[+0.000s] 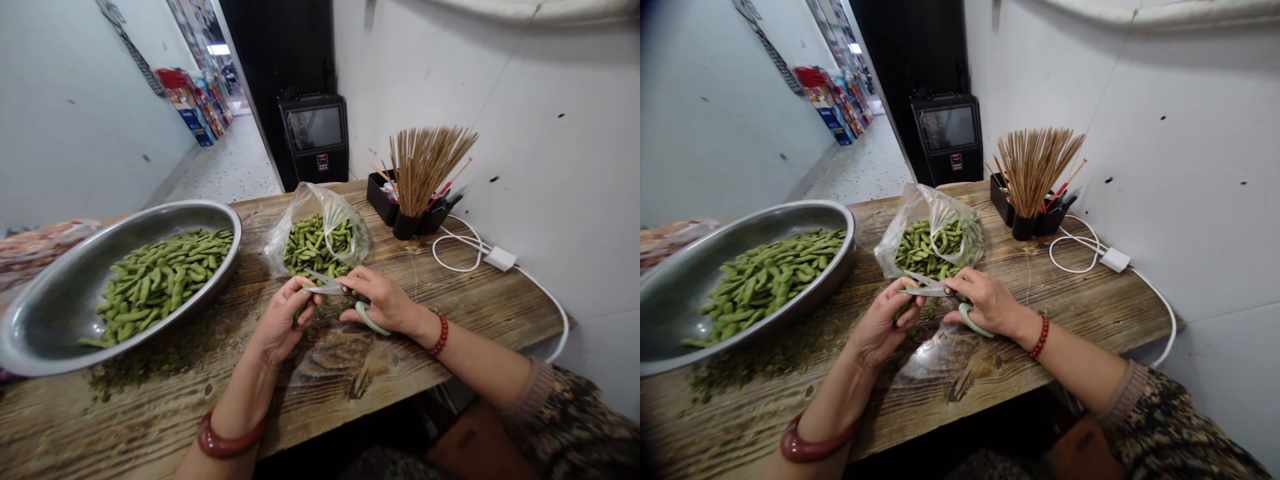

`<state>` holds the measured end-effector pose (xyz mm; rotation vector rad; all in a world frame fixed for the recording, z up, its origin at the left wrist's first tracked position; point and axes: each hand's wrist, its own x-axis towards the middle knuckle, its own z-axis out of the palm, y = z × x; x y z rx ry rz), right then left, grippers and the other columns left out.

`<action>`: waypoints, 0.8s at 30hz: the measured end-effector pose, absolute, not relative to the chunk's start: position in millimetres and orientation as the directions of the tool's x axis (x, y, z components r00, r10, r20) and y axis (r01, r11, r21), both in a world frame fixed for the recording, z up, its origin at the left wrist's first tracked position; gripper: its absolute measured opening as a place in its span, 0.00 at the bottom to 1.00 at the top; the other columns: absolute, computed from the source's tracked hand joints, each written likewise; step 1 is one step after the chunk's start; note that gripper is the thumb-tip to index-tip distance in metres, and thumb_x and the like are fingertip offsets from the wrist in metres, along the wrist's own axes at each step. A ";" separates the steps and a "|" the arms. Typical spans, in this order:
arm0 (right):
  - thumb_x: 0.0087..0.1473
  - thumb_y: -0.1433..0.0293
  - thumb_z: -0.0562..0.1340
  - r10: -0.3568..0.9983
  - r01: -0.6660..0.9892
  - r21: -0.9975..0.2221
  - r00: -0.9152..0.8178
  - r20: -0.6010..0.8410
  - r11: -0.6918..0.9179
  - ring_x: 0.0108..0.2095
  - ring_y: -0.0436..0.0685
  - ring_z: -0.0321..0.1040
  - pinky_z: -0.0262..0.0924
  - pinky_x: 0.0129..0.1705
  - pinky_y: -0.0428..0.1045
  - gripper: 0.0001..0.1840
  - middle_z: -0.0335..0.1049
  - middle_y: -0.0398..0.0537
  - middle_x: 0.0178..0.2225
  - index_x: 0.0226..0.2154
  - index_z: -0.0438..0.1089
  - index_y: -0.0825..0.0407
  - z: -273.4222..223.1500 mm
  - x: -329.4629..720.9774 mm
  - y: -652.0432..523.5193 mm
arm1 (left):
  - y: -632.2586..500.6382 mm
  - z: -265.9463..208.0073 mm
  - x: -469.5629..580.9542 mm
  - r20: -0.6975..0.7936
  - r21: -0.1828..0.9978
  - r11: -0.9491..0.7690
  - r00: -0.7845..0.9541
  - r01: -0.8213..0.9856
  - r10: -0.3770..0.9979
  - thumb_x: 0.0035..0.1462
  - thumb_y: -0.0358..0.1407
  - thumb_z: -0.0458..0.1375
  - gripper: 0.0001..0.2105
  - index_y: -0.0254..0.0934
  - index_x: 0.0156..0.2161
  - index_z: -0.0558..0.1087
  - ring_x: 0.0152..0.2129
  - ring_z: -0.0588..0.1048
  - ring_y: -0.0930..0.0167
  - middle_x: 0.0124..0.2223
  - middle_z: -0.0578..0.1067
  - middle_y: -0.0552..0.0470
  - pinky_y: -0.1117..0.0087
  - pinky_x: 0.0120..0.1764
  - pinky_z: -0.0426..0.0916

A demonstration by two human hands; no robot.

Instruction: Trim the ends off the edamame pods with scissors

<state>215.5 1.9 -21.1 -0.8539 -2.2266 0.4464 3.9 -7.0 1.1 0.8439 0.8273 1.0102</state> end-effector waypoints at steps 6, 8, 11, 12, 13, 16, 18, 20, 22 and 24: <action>0.51 0.62 0.66 0.687 0.452 -0.523 -0.550 0.475 0.723 0.38 0.57 0.67 0.65 0.40 0.50 0.27 0.67 0.52 0.40 0.52 0.64 0.51 -21.2 215.6 0.0 | -7.4 2.1 5.7 -0.180 0.879 0.296 0.314 -0.375 0.932 0.52 0.33 0.60 0.07 0.34 0.33 0.65 0.11 0.57 0.85 0.25 0.72 0.55 0.82 0.17 0.49; 0.51 0.62 0.66 0.691 0.461 -0.520 -0.555 0.463 0.719 0.37 0.56 0.67 0.65 0.39 0.50 0.27 0.67 0.52 0.40 0.53 0.64 0.51 -22.6 215.9 0.5 | -6.8 2.3 5.5 -0.190 0.879 0.299 0.302 -0.373 0.934 0.52 0.33 0.60 0.07 0.35 0.33 0.66 0.11 0.57 0.85 0.25 0.72 0.55 0.82 0.16 0.49; 0.52 0.61 0.65 0.708 0.470 -0.533 -0.523 0.473 0.704 0.36 0.55 0.67 0.65 0.38 0.49 0.27 0.67 0.52 0.40 0.53 0.63 0.51 -26.1 217.2 4.0 | -4.6 3.3 1.6 -0.168 0.873 0.265 0.258 -0.409 0.952 0.50 0.32 0.60 0.06 0.34 0.32 0.66 0.12 0.56 0.84 0.26 0.72 0.55 0.82 0.16 0.48; 0.52 0.61 0.65 0.717 0.475 -0.538 -0.496 0.489 0.696 0.35 0.55 0.67 0.65 0.37 0.49 0.27 0.67 0.52 0.40 0.53 0.64 0.51 -27.5 217.9 5.6 | -3.7 3.9 -0.7 -0.150 0.865 0.245 0.241 -0.438 0.959 0.50 0.32 0.60 0.06 0.34 0.32 0.67 0.12 0.57 0.84 0.28 0.72 0.54 0.82 0.15 0.48; 0.52 0.60 0.65 0.725 0.480 -0.543 -0.466 0.507 0.689 0.34 0.55 0.66 0.65 0.37 0.49 0.26 0.67 0.51 0.39 0.52 0.64 0.51 -28.7 218.7 7.2 | -2.8 4.8 -3.3 -0.133 0.852 0.228 0.227 -0.470 0.965 0.49 0.32 0.60 0.06 0.34 0.32 0.67 0.13 0.58 0.83 0.29 0.71 0.54 0.81 0.15 0.49; 0.52 0.59 0.65 0.733 0.492 -0.546 -0.411 0.542 0.678 0.33 0.55 0.65 0.64 0.36 0.50 0.26 0.67 0.51 0.38 0.51 0.65 0.52 -30.7 220.6 10.4 | -1.1 7.4 -10.2 -0.114 0.807 0.211 0.205 -0.552 0.972 0.49 0.34 0.59 0.07 0.35 0.33 0.67 0.15 0.59 0.81 0.29 0.69 0.55 0.80 0.16 0.51; 0.52 0.60 0.65 0.731 0.488 -0.547 -0.413 0.543 0.681 0.33 0.54 0.65 0.64 0.36 0.50 0.26 0.67 0.51 0.38 0.51 0.65 0.53 -30.1 221.0 10.5 | -0.7 8.1 -11.9 -0.123 0.804 0.218 0.205 -0.552 0.971 0.51 0.36 0.59 0.07 0.35 0.30 0.66 0.14 0.56 0.82 0.24 0.64 0.58 0.80 0.15 0.49; 0.53 0.61 0.65 0.728 0.479 -0.549 -0.421 0.541 0.685 0.33 0.54 0.65 0.64 0.36 0.49 0.26 0.67 0.51 0.38 0.52 0.64 0.52 -28.6 220.7 9.5 | 0.1 6.6 -10.8 -0.149 0.845 0.229 0.199 -0.483 0.969 0.52 0.37 0.60 0.09 0.36 0.28 0.64 0.12 0.52 0.82 0.20 0.58 0.62 0.80 0.15 0.45; 0.53 0.61 0.64 0.727 0.479 -0.548 -0.429 0.536 0.686 0.33 0.54 0.65 0.64 0.35 0.49 0.25 0.67 0.51 0.38 0.52 0.64 0.52 -27.3 220.0 8.5 | 2.1 2.4 -7.6 -0.166 0.928 0.203 0.140 -0.313 0.976 0.51 0.37 0.61 0.09 0.36 0.27 0.66 0.11 0.51 0.81 0.18 0.56 0.63 0.80 0.15 0.46; 0.53 0.61 0.64 0.731 0.487 -0.545 -0.435 0.526 0.682 0.32 0.53 0.65 0.64 0.35 0.49 0.25 0.67 0.51 0.38 0.51 0.64 0.52 -26.3 219.4 7.7 | 5.4 -4.4 -3.9 -0.085 0.996 0.086 0.046 -0.032 0.995 0.49 0.35 0.62 0.05 0.36 0.29 0.71 0.14 0.60 0.78 0.19 0.64 0.59 0.78 0.19 0.54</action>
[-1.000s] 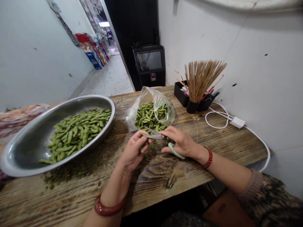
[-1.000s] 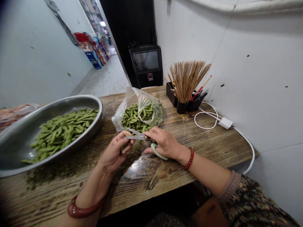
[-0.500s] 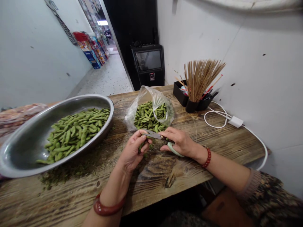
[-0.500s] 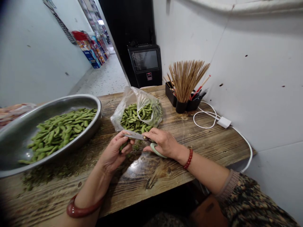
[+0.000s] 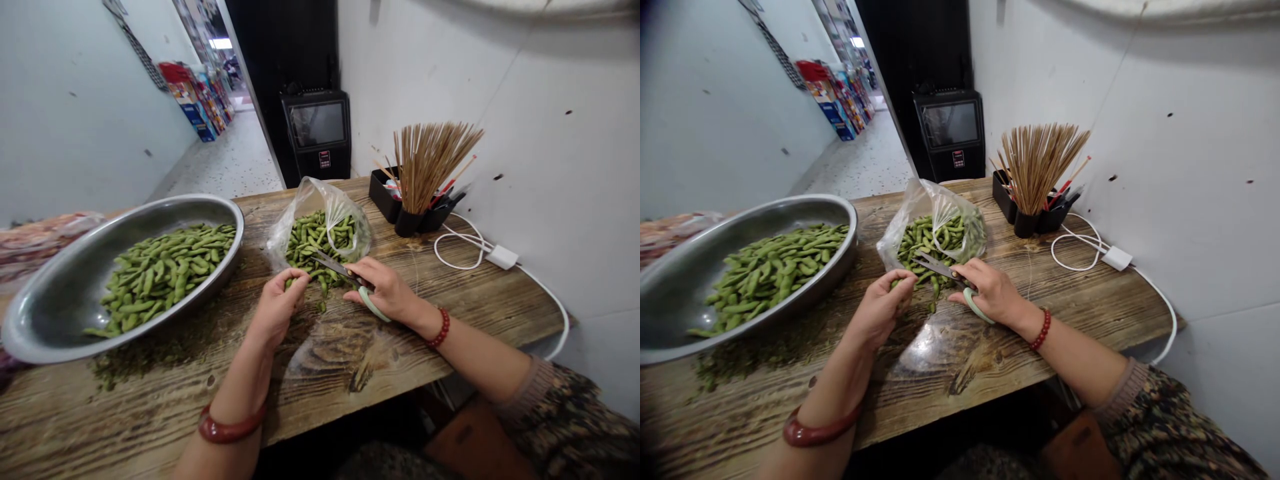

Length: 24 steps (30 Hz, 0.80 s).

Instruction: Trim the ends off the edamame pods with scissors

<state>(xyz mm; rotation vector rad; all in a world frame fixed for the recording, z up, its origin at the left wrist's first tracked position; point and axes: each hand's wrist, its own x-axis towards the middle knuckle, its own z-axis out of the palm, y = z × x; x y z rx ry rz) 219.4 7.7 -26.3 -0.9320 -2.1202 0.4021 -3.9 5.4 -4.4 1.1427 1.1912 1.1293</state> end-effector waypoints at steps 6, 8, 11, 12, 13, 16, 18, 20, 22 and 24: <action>0.54 0.64 0.64 0.738 0.479 -0.563 -0.461 0.492 0.674 0.33 0.53 0.66 0.65 0.36 0.49 0.25 0.67 0.52 0.41 0.53 0.63 0.51 -23.4 218.2 4.9 | 10.9 -24.0 1.0 0.183 0.662 -0.313 0.258 0.681 0.949 0.52 0.29 0.57 0.12 0.41 0.41 0.78 0.37 0.74 0.63 0.40 0.78 0.46 0.66 0.42 0.64; 0.54 0.64 0.64 0.739 0.476 -0.566 -0.468 0.485 0.673 0.33 0.53 0.66 0.65 0.37 0.49 0.24 0.67 0.51 0.41 0.53 0.63 0.51 -22.6 217.9 4.1 | 9.1 -24.8 1.4 0.135 0.515 -0.342 0.319 0.786 0.938 0.54 0.30 0.55 0.15 0.43 0.46 0.76 0.36 0.74 0.63 0.42 0.77 0.45 0.66 0.40 0.64; 0.54 0.64 0.64 0.739 0.477 -0.566 -0.473 0.479 0.672 0.32 0.53 0.65 0.65 0.35 0.48 0.24 0.67 0.51 0.40 0.53 0.63 0.50 -22.6 217.7 3.5 | 5.5 -22.0 2.3 0.107 0.322 -0.364 0.348 0.874 0.931 0.57 0.32 0.52 0.16 0.44 0.49 0.74 0.35 0.74 0.64 0.42 0.75 0.45 0.68 0.36 0.63; 0.54 0.63 0.64 0.740 0.479 -0.565 -0.472 0.479 0.671 0.31 0.53 0.65 0.65 0.35 0.48 0.24 0.67 0.50 0.40 0.53 0.63 0.50 -22.9 217.8 3.5 | 4.6 -21.0 2.5 0.103 0.273 -0.367 0.352 0.889 0.930 0.58 0.32 0.51 0.16 0.44 0.49 0.73 0.35 0.73 0.64 0.42 0.75 0.45 0.69 0.35 0.63; 0.54 0.63 0.64 0.742 0.482 -0.565 -0.470 0.478 0.669 0.31 0.52 0.65 0.64 0.34 0.48 0.24 0.67 0.50 0.40 0.53 0.63 0.50 -23.2 217.8 3.6 | 3.8 -20.2 2.6 0.102 0.234 -0.369 0.355 0.899 0.929 0.59 0.33 0.51 0.15 0.44 0.49 0.73 0.34 0.73 0.65 0.41 0.75 0.46 0.69 0.34 0.62; 0.54 0.63 0.64 0.750 0.494 -0.566 -0.467 0.468 0.660 0.31 0.52 0.65 0.64 0.34 0.48 0.25 0.67 0.51 0.41 0.53 0.63 0.51 -24.0 218.1 4.1 | 2.9 -20.0 1.0 0.110 0.187 -0.363 0.348 0.913 0.931 0.59 0.33 0.50 0.12 0.44 0.45 0.74 0.31 0.72 0.67 0.38 0.74 0.48 0.71 0.30 0.60; 0.54 0.63 0.64 0.752 0.498 -0.565 -0.467 0.465 0.658 0.31 0.52 0.65 0.64 0.35 0.48 0.25 0.67 0.51 0.41 0.53 0.64 0.52 -24.5 218.2 4.6 | 3.7 -21.4 -1.8 0.127 0.225 -0.361 0.340 0.905 0.932 0.58 0.33 0.51 0.10 0.42 0.41 0.74 0.30 0.71 0.67 0.37 0.73 0.48 0.71 0.30 0.60; 0.54 0.63 0.64 0.747 0.493 -0.563 -0.462 0.478 0.664 0.32 0.53 0.65 0.64 0.35 0.48 0.25 0.67 0.51 0.40 0.53 0.64 0.52 -25.3 218.3 5.3 | 5.6 -22.5 -5.0 0.164 0.350 -0.369 0.332 0.861 0.929 0.56 0.32 0.53 0.08 0.41 0.38 0.74 0.31 0.71 0.67 0.36 0.73 0.49 0.71 0.32 0.61; 0.53 0.62 0.64 0.741 0.480 -0.565 -0.455 0.493 0.671 0.32 0.53 0.66 0.65 0.35 0.49 0.25 0.67 0.51 0.40 0.53 0.64 0.52 -26.4 218.6 6.0 | 7.7 -21.5 -7.5 0.224 0.532 -0.366 0.290 0.764 0.930 0.53 0.32 0.56 0.05 0.39 0.34 0.74 0.32 0.71 0.67 0.34 0.73 0.50 0.70 0.35 0.62; 0.53 0.62 0.64 0.737 0.467 -0.570 -0.452 0.503 0.676 0.32 0.53 0.66 0.65 0.35 0.49 0.26 0.67 0.52 0.40 0.53 0.64 0.51 -27.7 218.9 6.7 | 8.8 -17.7 -8.3 0.250 0.704 -0.324 0.206 0.632 0.946 0.49 0.32 0.60 0.02 0.38 0.31 0.73 0.31 0.70 0.68 0.32 0.73 0.51 0.70 0.37 0.62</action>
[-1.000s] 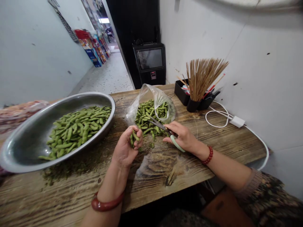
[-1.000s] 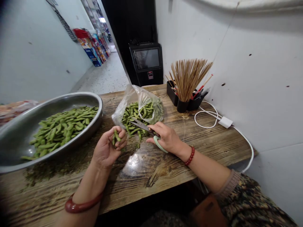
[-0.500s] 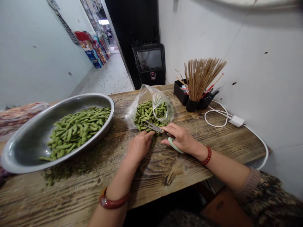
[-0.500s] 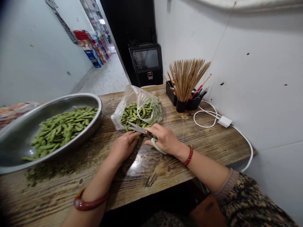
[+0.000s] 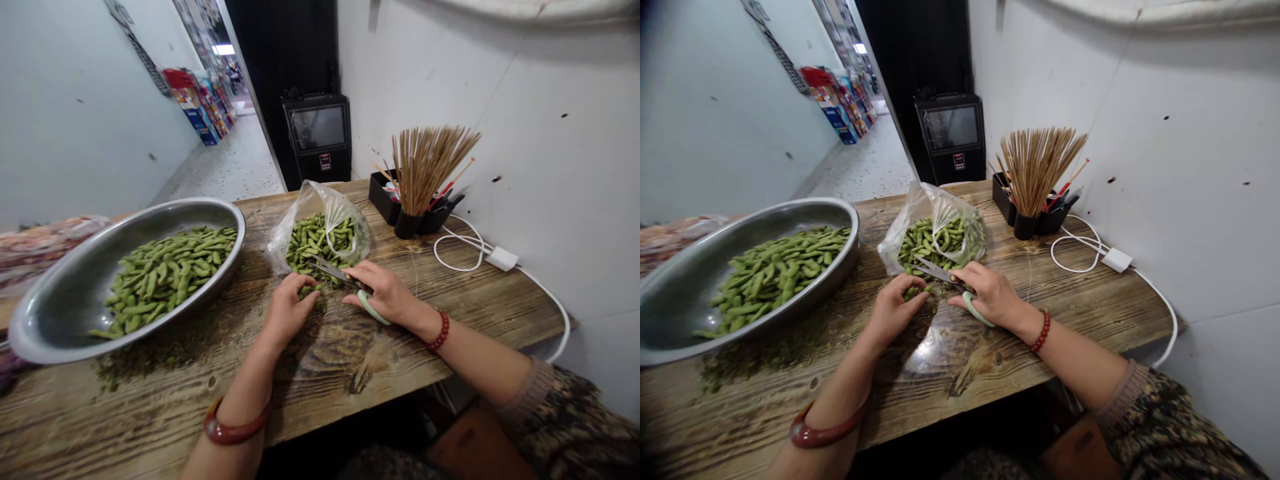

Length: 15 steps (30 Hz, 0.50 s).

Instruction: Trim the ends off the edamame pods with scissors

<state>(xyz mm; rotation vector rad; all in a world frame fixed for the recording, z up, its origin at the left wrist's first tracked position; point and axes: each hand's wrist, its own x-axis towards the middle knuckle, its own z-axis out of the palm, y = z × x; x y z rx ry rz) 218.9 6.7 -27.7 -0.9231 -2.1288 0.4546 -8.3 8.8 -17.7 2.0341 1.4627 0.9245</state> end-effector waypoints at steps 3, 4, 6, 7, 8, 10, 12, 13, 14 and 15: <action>0.52 0.62 0.65 0.734 0.447 -0.584 -0.460 0.500 0.677 0.32 0.53 0.65 0.65 0.36 0.49 0.27 0.67 0.51 0.40 0.53 0.64 0.51 -28.6 219.2 7.0 | 7.0 -9.6 -6.7 0.161 0.889 -0.180 0.080 0.421 0.984 0.45 0.33 0.63 0.04 0.37 0.28 0.72 0.27 0.68 0.71 0.28 0.72 0.55 0.73 0.34 0.61; 0.51 0.62 0.66 0.735 0.442 -0.590 -0.466 0.493 0.676 0.32 0.53 0.65 0.65 0.35 0.49 0.27 0.67 0.51 0.40 0.53 0.64 0.51 -28.5 219.2 6.8 | 5.7 -7.4 -5.8 0.106 0.930 -0.119 0.054 0.347 0.993 0.45 0.33 0.63 0.05 0.36 0.28 0.72 0.25 0.66 0.73 0.27 0.71 0.56 0.74 0.31 0.60; 0.50 0.61 0.67 0.739 0.444 -0.597 -0.485 0.468 0.669 0.31 0.52 0.65 0.65 0.35 0.49 0.29 0.66 0.51 0.40 0.53 0.63 0.50 -27.8 219.1 6.3 | 2.9 -5.0 -4.4 -0.007 0.982 0.003 0.023 0.191 1.000 0.44 0.34 0.64 0.07 0.36 0.30 0.73 0.20 0.62 0.76 0.24 0.68 0.58 0.77 0.25 0.56; 0.49 0.61 0.67 0.742 0.450 -0.597 -0.496 0.452 0.665 0.31 0.52 0.65 0.65 0.35 0.50 0.30 0.66 0.50 0.40 0.54 0.62 0.50 -27.1 219.0 6.0 | 1.7 -4.7 -3.8 -0.057 0.992 0.055 0.018 0.117 0.998 0.44 0.35 0.65 0.09 0.36 0.32 0.73 0.18 0.60 0.78 0.23 0.67 0.59 0.78 0.22 0.53; 0.49 0.61 0.67 0.743 0.457 -0.595 -0.505 0.439 0.661 0.31 0.52 0.65 0.64 0.35 0.50 0.31 0.66 0.50 0.41 0.55 0.62 0.50 -26.4 218.9 5.7 | 0.6 -4.9 -3.3 -0.098 0.994 0.097 0.014 0.051 0.995 0.44 0.36 0.65 0.11 0.35 0.34 0.73 0.17 0.58 0.79 0.22 0.66 0.60 0.78 0.21 0.51; 0.49 0.61 0.67 0.747 0.474 -0.586 -0.518 0.418 0.657 0.32 0.53 0.65 0.64 0.36 0.50 0.33 0.66 0.51 0.41 0.55 0.61 0.50 -25.0 218.8 5.4 | -0.7 -6.1 -2.4 -0.146 0.988 0.146 0.003 -0.049 0.989 0.42 0.37 0.67 0.13 0.35 0.34 0.74 0.15 0.57 0.80 0.21 0.66 0.60 0.78 0.19 0.49; 0.49 0.61 0.68 0.743 0.487 -0.570 -0.531 0.407 0.661 0.34 0.55 0.65 0.64 0.37 0.51 0.33 0.66 0.51 0.41 0.55 0.61 0.51 -24.2 218.8 5.3 | -1.4 -7.1 -1.2 -0.155 0.984 0.153 -0.010 -0.096 0.988 0.41 0.36 0.68 0.12 0.34 0.32 0.74 0.15 0.58 0.81 0.20 0.66 0.60 0.78 0.19 0.50; 0.49 0.61 0.68 0.737 0.490 -0.560 -0.542 0.404 0.668 0.35 0.55 0.65 0.64 0.37 0.51 0.33 0.65 0.52 0.41 0.55 0.61 0.52 -24.1 218.8 5.3 | -1.5 -7.4 -0.4 -0.151 0.983 0.149 -0.011 -0.104 0.988 0.40 0.35 0.68 0.12 0.34 0.32 0.74 0.15 0.59 0.81 0.20 0.67 0.60 0.79 0.19 0.51; 0.48 0.60 0.68 0.728 0.490 -0.549 -0.554 0.404 0.677 0.36 0.56 0.65 0.64 0.37 0.51 0.34 0.65 0.52 0.41 0.55 0.61 0.52 -24.2 218.6 5.4 | -1.7 -7.5 0.5 -0.141 0.985 0.140 -0.006 -0.104 0.990 0.40 0.35 0.68 0.11 0.34 0.31 0.75 0.16 0.60 0.80 0.20 0.68 0.59 0.79 0.21 0.54; 0.48 0.60 0.68 0.718 0.485 -0.541 -0.565 0.406 0.688 0.36 0.56 0.65 0.64 0.37 0.51 0.34 0.65 0.53 0.41 0.55 0.61 0.52 -24.5 218.4 5.4 | -1.9 -7.5 1.5 -0.125 0.987 0.125 0.002 -0.097 0.992 0.40 0.34 0.68 0.10 0.34 0.31 0.76 0.17 0.63 0.79 0.22 0.70 0.58 0.78 0.22 0.57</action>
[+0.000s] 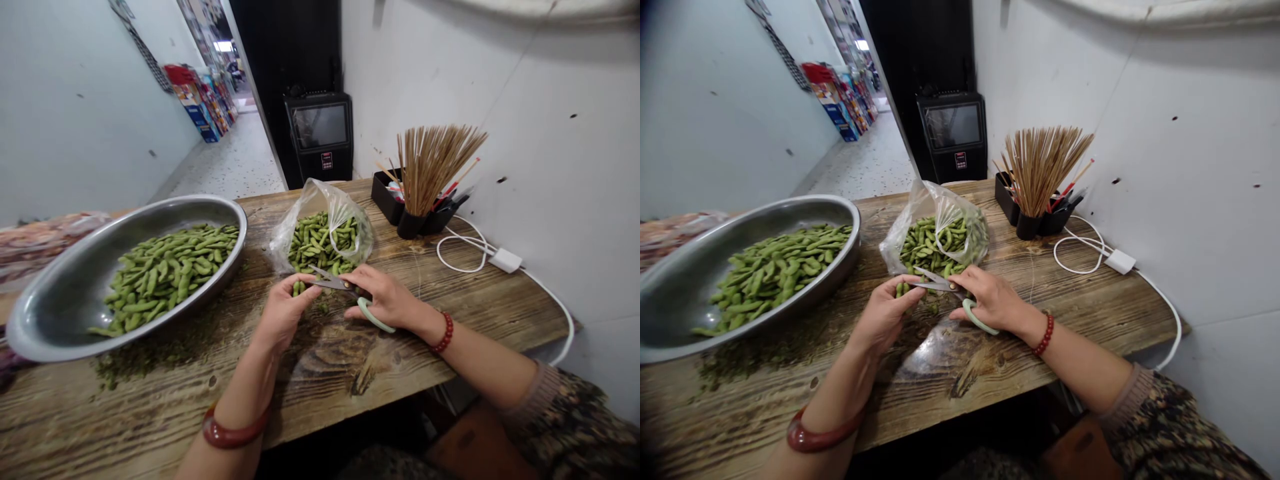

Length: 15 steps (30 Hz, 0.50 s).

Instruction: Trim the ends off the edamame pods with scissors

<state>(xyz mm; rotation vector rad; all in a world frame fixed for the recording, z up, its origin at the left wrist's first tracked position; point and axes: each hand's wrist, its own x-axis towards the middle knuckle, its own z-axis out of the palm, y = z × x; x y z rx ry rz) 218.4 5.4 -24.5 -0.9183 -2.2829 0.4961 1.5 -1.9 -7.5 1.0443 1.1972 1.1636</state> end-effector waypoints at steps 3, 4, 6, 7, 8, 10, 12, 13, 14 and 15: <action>0.48 0.59 0.68 0.696 0.462 -0.535 -0.583 0.418 0.708 0.37 0.56 0.65 0.64 0.38 0.51 0.34 0.65 0.53 0.41 0.55 0.62 0.52 -26.1 217.2 5.6 | -2.7 -6.6 4.5 -0.072 0.996 0.075 0.049 -0.053 0.996 0.40 0.32 0.68 0.08 0.34 0.29 0.77 0.25 0.71 0.75 0.29 0.76 0.53 0.75 0.32 0.64; 0.47 0.58 0.68 0.695 0.458 -0.537 -0.584 0.419 0.709 0.37 0.56 0.65 0.64 0.38 0.51 0.34 0.65 0.52 0.41 0.55 0.62 0.52 -26.5 216.6 5.7 | -3.1 -6.3 5.4 -0.057 0.998 0.060 0.067 -0.033 0.996 0.40 0.31 0.68 0.07 0.34 0.29 0.78 0.27 0.72 0.73 0.31 0.77 0.52 0.74 0.35 0.65; 0.47 0.58 0.68 0.697 0.456 -0.541 -0.585 0.416 0.706 0.37 0.57 0.66 0.64 0.37 0.51 0.35 0.65 0.52 0.41 0.55 0.62 0.52 -26.9 215.6 5.6 | -3.8 -5.6 6.6 -0.038 0.999 0.038 0.097 0.001 0.995 0.41 0.31 0.67 0.06 0.35 0.29 0.78 0.29 0.73 0.71 0.31 0.78 0.51 0.72 0.37 0.66; 0.47 0.58 0.68 0.698 0.458 -0.542 -0.585 0.413 0.704 0.37 0.57 0.66 0.64 0.37 0.51 0.35 0.65 0.52 0.41 0.55 0.62 0.52 -26.7 215.2 5.5 | -4.0 -5.5 6.9 -0.032 0.999 0.030 0.108 0.013 0.994 0.41 0.31 0.67 0.06 0.35 0.30 0.79 0.29 0.73 0.71 0.31 0.78 0.51 0.71 0.37 0.66; 0.47 0.58 0.68 0.698 0.458 -0.543 -0.586 0.411 0.704 0.37 0.57 0.66 0.64 0.37 0.51 0.35 0.65 0.52 0.41 0.55 0.62 0.53 -26.4 214.9 5.4 | -4.1 -5.4 7.0 -0.027 0.999 0.025 0.116 0.021 0.993 0.42 0.31 0.67 0.06 0.36 0.30 0.79 0.29 0.73 0.71 0.31 0.78 0.51 0.71 0.37 0.66; 0.48 0.58 0.67 0.696 0.456 -0.543 -0.592 0.406 0.705 0.37 0.57 0.66 0.64 0.38 0.51 0.34 0.65 0.53 0.41 0.54 0.62 0.53 -25.5 214.8 5.1 | -3.9 -5.7 6.5 -0.022 0.999 0.018 0.126 0.029 0.992 0.42 0.31 0.67 0.06 0.36 0.30 0.79 0.29 0.73 0.70 0.31 0.78 0.51 0.70 0.37 0.66; 0.50 0.59 0.67 0.693 0.457 -0.539 -0.600 0.401 0.707 0.38 0.57 0.66 0.64 0.39 0.51 0.31 0.66 0.52 0.41 0.54 0.63 0.53 -24.8 215.2 5.0 | -3.0 -6.4 5.2 -0.020 0.999 0.014 0.131 0.042 0.991 0.42 0.31 0.67 0.06 0.36 0.30 0.79 0.29 0.73 0.70 0.31 0.78 0.51 0.71 0.38 0.65; 0.50 0.60 0.66 0.691 0.459 -0.535 -0.603 0.398 0.709 0.39 0.57 0.66 0.64 0.40 0.51 0.29 0.66 0.52 0.41 0.53 0.63 0.53 -24.7 215.7 5.0 | -2.4 -6.8 4.3 -0.017 0.999 0.010 0.134 0.053 0.991 0.42 0.31 0.67 0.06 0.35 0.30 0.79 0.30 0.73 0.70 0.31 0.78 0.51 0.71 0.39 0.65; 0.51 0.61 0.66 0.689 0.462 -0.530 -0.607 0.396 0.711 0.39 0.57 0.66 0.64 0.40 0.50 0.28 0.66 0.52 0.41 0.53 0.63 0.53 -24.8 216.2 5.1 | -1.7 -7.3 3.5 -0.014 0.998 0.005 0.138 0.065 0.990 0.43 0.32 0.66 0.05 0.35 0.30 0.79 0.30 0.73 0.70 0.31 0.78 0.51 0.71 0.39 0.64; 0.51 0.61 0.66 0.689 0.467 -0.524 -0.609 0.393 0.712 0.39 0.57 0.67 0.64 0.40 0.50 0.27 0.66 0.52 0.40 0.52 0.64 0.52 -25.1 216.9 5.1 | -1.1 -7.7 2.6 -0.009 0.997 -0.002 0.142 0.076 0.990 0.43 0.32 0.66 0.05 0.35 0.30 0.78 0.30 0.72 0.70 0.31 0.78 0.51 0.71 0.40 0.64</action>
